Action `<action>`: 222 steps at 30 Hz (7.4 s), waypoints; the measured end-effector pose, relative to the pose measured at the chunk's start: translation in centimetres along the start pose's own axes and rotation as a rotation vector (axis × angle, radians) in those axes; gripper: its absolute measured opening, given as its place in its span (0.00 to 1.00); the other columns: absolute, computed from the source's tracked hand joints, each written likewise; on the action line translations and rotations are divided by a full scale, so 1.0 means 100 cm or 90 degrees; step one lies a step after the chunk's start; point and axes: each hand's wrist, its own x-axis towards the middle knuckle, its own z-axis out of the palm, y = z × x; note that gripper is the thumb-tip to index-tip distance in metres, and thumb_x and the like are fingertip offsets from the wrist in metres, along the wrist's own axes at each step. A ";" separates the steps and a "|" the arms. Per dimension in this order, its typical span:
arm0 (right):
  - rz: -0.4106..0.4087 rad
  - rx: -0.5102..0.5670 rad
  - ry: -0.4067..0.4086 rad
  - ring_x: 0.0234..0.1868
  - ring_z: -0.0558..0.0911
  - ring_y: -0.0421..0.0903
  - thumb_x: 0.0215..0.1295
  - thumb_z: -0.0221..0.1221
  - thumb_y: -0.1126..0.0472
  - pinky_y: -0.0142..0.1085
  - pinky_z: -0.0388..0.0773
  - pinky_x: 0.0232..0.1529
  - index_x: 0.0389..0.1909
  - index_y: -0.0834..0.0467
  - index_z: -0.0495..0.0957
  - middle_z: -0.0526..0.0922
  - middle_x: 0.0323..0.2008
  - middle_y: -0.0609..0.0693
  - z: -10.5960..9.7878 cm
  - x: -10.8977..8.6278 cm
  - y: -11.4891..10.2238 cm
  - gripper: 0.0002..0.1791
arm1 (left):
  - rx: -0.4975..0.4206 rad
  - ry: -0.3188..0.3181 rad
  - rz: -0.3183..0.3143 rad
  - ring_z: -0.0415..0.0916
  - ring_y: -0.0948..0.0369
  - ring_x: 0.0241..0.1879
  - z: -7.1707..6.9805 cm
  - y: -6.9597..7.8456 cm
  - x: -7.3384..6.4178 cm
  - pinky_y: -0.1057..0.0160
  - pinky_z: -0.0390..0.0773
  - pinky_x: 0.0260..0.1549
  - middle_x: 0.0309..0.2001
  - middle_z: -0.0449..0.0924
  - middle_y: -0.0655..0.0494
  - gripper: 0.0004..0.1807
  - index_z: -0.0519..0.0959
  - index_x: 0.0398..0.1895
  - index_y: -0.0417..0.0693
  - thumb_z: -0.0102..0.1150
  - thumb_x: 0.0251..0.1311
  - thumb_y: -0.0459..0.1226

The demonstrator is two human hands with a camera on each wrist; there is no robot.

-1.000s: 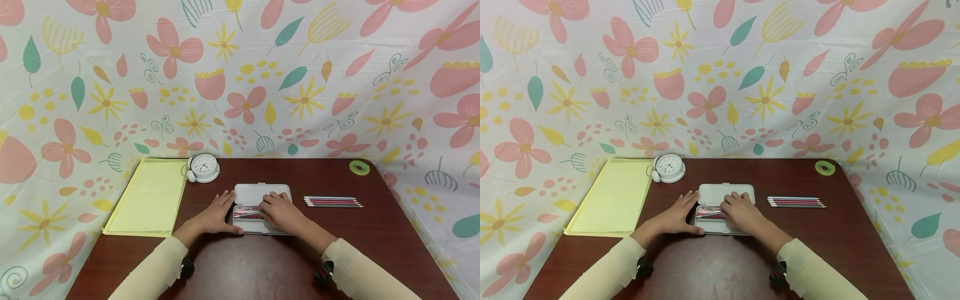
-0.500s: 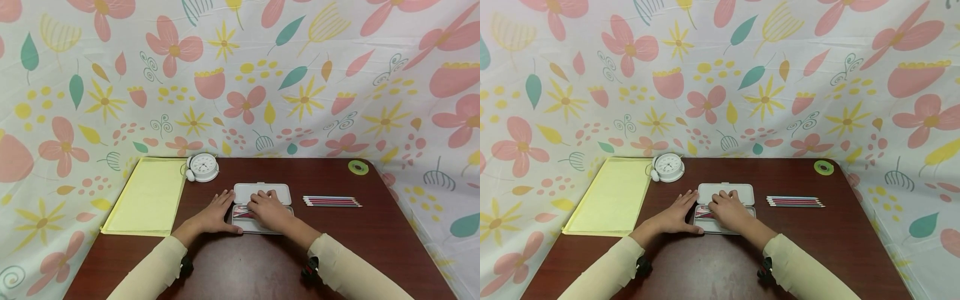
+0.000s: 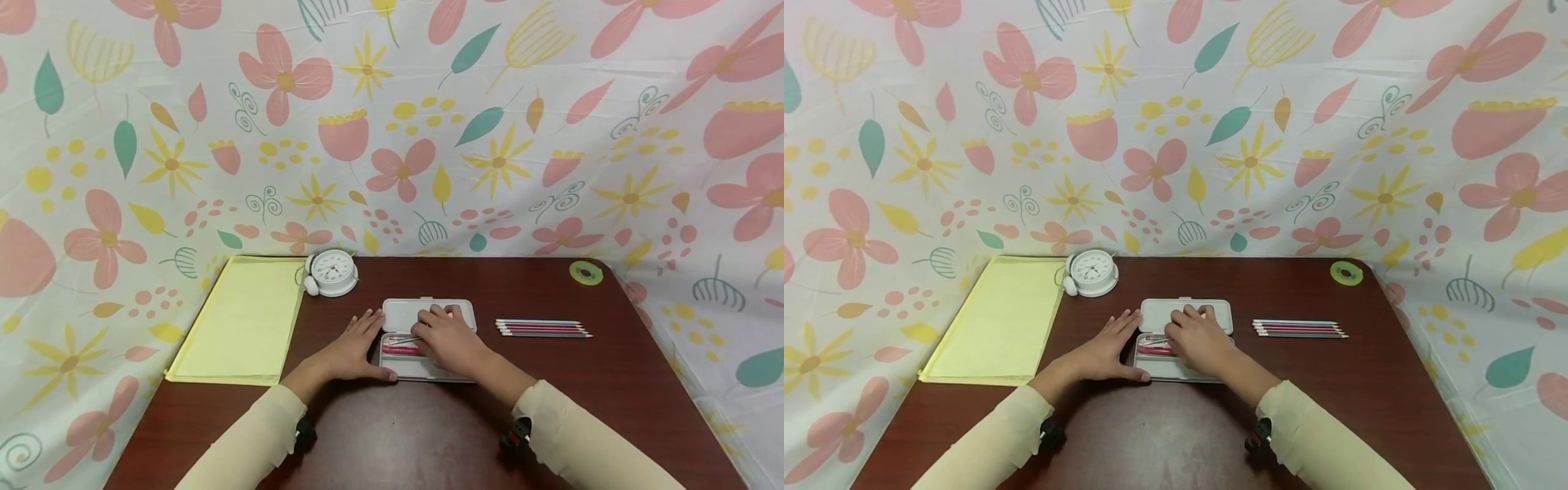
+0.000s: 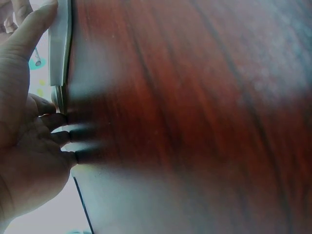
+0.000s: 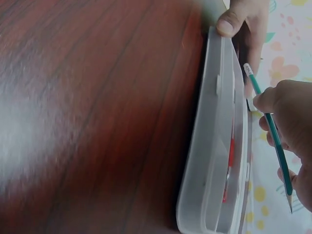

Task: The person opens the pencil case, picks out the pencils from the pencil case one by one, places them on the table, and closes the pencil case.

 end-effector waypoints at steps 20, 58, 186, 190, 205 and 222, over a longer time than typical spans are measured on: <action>0.044 0.035 0.048 0.48 0.73 0.47 0.74 0.73 0.57 0.60 0.77 0.57 0.43 0.47 0.86 0.80 0.46 0.44 -0.016 -0.033 0.042 0.04 | -0.004 0.006 0.012 0.39 0.40 0.92 0.001 0.000 0.000 0.34 0.45 0.88 0.91 0.45 0.39 0.73 0.45 0.91 0.38 0.78 0.58 0.66; 0.134 0.031 0.097 0.46 0.75 0.50 0.63 0.78 0.65 0.59 0.70 0.43 0.43 0.48 0.90 0.80 0.45 0.45 -0.013 -0.153 0.144 0.12 | -0.006 0.001 0.009 0.38 0.42 0.92 0.002 0.000 -0.001 0.35 0.44 0.89 0.92 0.44 0.41 0.73 0.46 0.91 0.38 0.76 0.58 0.68; 0.099 0.115 -0.124 0.46 0.81 0.45 0.77 0.68 0.54 0.53 0.77 0.45 0.43 0.47 0.86 0.86 0.42 0.43 -0.004 -0.061 0.032 0.03 | -0.031 0.002 0.018 0.38 0.40 0.92 0.002 -0.003 0.000 0.33 0.42 0.88 0.92 0.44 0.40 0.74 0.45 0.92 0.40 0.75 0.58 0.70; 0.092 0.128 -0.117 0.45 0.79 0.44 0.77 0.68 0.54 0.51 0.75 0.43 0.44 0.48 0.87 0.82 0.41 0.41 -0.004 -0.063 0.034 0.03 | -0.016 -0.007 0.006 0.37 0.42 0.92 0.000 -0.001 0.000 0.35 0.42 0.89 0.92 0.44 0.41 0.72 0.45 0.92 0.40 0.76 0.60 0.68; 0.075 0.136 -0.083 0.44 0.77 0.42 0.74 0.71 0.55 0.47 0.70 0.45 0.43 0.47 0.85 0.81 0.41 0.41 -0.007 -0.057 0.028 0.04 | -0.014 -0.005 0.011 0.38 0.41 0.92 0.000 -0.002 -0.001 0.34 0.42 0.89 0.92 0.44 0.40 0.73 0.45 0.92 0.40 0.75 0.59 0.68; 0.004 0.038 -0.051 0.45 0.80 0.46 0.75 0.70 0.56 0.51 0.75 0.46 0.46 0.50 0.87 0.84 0.42 0.45 0.003 -0.018 -0.003 0.05 | 0.001 -0.008 0.001 0.38 0.43 0.92 -0.001 0.001 0.000 0.37 0.44 0.89 0.92 0.44 0.43 0.72 0.45 0.92 0.41 0.76 0.60 0.68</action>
